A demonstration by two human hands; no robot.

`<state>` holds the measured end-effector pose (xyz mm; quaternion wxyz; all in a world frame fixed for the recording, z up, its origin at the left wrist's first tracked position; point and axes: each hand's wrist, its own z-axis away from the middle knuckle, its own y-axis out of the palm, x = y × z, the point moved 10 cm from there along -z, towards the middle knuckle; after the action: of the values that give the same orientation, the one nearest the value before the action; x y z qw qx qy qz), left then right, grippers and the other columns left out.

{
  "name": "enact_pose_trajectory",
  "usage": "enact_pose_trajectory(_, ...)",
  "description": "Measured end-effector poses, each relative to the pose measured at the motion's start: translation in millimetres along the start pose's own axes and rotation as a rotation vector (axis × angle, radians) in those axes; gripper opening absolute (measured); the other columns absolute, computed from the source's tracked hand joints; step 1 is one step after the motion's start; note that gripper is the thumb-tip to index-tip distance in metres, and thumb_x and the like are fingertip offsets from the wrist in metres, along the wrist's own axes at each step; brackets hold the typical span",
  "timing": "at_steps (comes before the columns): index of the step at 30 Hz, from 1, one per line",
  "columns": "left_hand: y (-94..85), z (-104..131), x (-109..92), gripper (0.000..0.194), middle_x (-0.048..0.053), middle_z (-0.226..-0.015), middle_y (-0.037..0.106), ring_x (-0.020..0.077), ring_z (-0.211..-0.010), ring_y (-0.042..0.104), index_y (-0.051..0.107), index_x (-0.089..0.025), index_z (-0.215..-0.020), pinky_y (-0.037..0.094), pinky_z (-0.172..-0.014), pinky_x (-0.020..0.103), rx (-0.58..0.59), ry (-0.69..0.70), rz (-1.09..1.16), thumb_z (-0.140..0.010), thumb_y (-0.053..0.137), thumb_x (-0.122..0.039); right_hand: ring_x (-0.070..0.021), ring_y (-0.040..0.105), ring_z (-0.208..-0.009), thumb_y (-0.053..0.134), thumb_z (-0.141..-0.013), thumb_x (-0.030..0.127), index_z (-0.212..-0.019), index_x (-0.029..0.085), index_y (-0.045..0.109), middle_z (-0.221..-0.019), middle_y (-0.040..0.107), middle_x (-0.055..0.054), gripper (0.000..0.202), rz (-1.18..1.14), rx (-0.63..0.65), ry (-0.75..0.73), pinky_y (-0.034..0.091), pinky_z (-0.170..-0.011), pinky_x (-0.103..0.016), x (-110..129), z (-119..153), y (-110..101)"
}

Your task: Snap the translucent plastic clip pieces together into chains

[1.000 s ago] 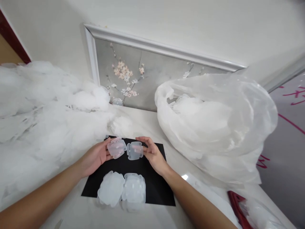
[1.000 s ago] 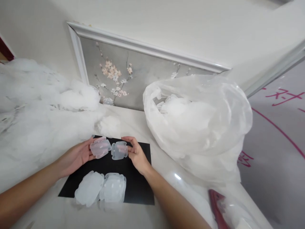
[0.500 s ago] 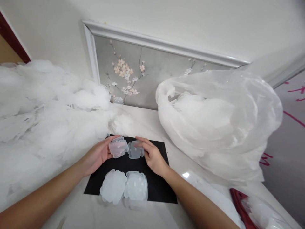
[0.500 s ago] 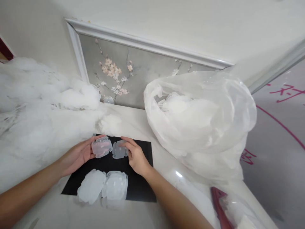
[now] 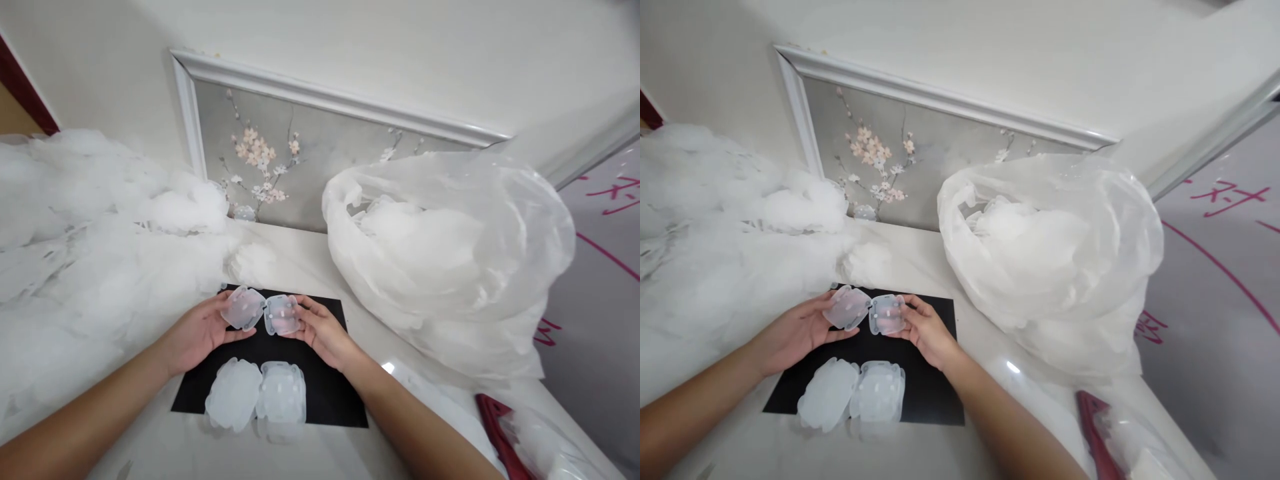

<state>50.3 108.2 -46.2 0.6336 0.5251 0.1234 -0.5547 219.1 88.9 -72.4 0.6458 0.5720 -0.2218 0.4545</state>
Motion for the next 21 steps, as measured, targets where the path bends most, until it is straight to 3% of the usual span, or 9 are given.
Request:
enact_pose_trajectory(4,-5.1,-0.8,-3.2,0.016,0.006,-0.092,0.075,0.0328,-0.113,0.061,0.067,-0.021,-0.076,0.050,-0.099,0.058,-0.037,0.000,0.071,-0.083,0.065,-0.035,-0.0203,0.073,-0.080,0.074,-0.077,0.053,-0.102,0.020,0.063,-0.093,0.074,-0.006,0.043,-0.045,0.042,0.032,0.058,-0.080,-0.040,-0.3,0.3,2.5)
enact_pose_trajectory(7,-1.2,-0.1,-6.9,0.014,0.006,-0.102,0.074,0.0316,-0.123,0.055,0.068,-0.021,-0.074,0.046,-0.106,0.050,0.009,0.056,-0.056,-0.077,0.073,-0.034,-0.0208,0.073,-0.086,0.070,-0.080,0.054,-0.107,0.020,0.062,-0.101,0.074,-0.008,0.045,-0.050,0.077,0.047,0.057,-0.084,-0.041,0.9,2.9,7.6)
enact_pose_trajectory(9,4.4,1.0,-5.4,0.015,0.007,-0.112,0.071,0.0312,-0.126,0.053,0.070,-0.021,-0.083,0.043,-0.109,0.047,0.045,0.083,-0.226,-0.073,0.077,-0.030,-0.0210,0.073,-0.090,0.072,-0.080,0.051,-0.108,0.021,0.060,-0.104,0.073,-0.007,0.042,-0.066,0.093,0.053,0.057,-0.087,-0.042,2.0,5.4,12.4)
enact_pose_trajectory(14,12.7,3.1,-5.5,0.042,0.007,-0.122,0.064,0.0314,-0.125,0.052,0.064,-0.025,-0.109,0.040,-0.107,0.048,0.006,0.240,-0.632,-0.070,0.079,-0.028,-0.0199,0.070,-0.096,0.080,-0.074,0.034,-0.107,0.023,0.057,-0.108,0.069,-0.004,0.042,-0.084,0.165,0.052,0.056,-0.091,-0.045,4.9,11.8,29.0)
enact_pose_trajectory(18,15.2,1.9,-6.5,0.048,0.007,-0.128,0.060,0.0294,-0.125,0.052,0.060,-0.026,-0.117,0.038,-0.108,0.045,-0.027,0.342,-0.776,-0.071,0.076,-0.024,-0.0186,0.068,-0.097,0.081,-0.072,0.029,-0.108,0.024,0.055,-0.110,0.066,-0.002,0.044,-0.050,0.164,0.024,0.055,-0.093,-0.044,5.3,12.1,31.5)
enact_pose_trajectory(21,13.4,0.9,-9.2,0.046,0.005,-0.120,0.063,0.0281,-0.115,0.057,0.062,-0.026,-0.115,0.043,-0.101,0.043,-0.062,0.348,-0.801,-0.071,0.076,-0.026,-0.0178,0.069,-0.091,0.082,-0.071,0.033,-0.104,0.024,0.056,-0.104,0.067,-0.001,0.043,0.016,0.122,-0.015,0.059,-0.083,-0.038,5.9,9.3,26.6)
